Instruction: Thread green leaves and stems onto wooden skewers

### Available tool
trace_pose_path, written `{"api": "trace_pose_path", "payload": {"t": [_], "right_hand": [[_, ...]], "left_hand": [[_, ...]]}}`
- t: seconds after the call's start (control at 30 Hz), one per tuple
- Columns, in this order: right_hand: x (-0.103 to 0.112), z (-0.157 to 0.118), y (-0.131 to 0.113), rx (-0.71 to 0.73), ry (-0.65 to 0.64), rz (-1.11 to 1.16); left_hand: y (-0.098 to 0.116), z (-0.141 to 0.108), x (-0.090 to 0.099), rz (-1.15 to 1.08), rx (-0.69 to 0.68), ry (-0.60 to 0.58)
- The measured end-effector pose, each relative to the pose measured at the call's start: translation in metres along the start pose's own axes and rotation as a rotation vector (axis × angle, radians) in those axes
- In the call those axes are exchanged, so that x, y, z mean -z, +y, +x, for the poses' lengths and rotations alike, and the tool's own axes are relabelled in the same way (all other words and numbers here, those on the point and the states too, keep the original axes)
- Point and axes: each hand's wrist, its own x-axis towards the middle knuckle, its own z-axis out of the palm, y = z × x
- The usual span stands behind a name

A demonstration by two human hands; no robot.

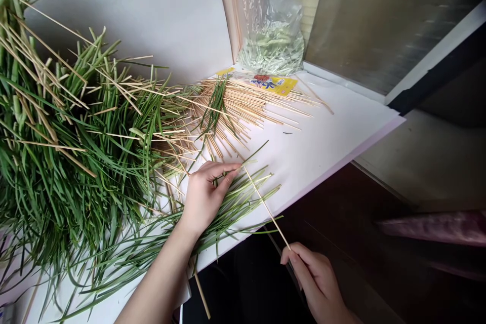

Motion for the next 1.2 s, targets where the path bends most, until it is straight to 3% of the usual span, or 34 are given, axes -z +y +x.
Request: {"api": "trace_pose_path", "payload": {"t": [1.2], "right_hand": [[0.0, 0.0009, -0.0011, 0.017, -0.004, 0.004]], "left_hand": [[-0.0006, 0.0, -0.0012, 0.014, -0.001, 0.016]]}}
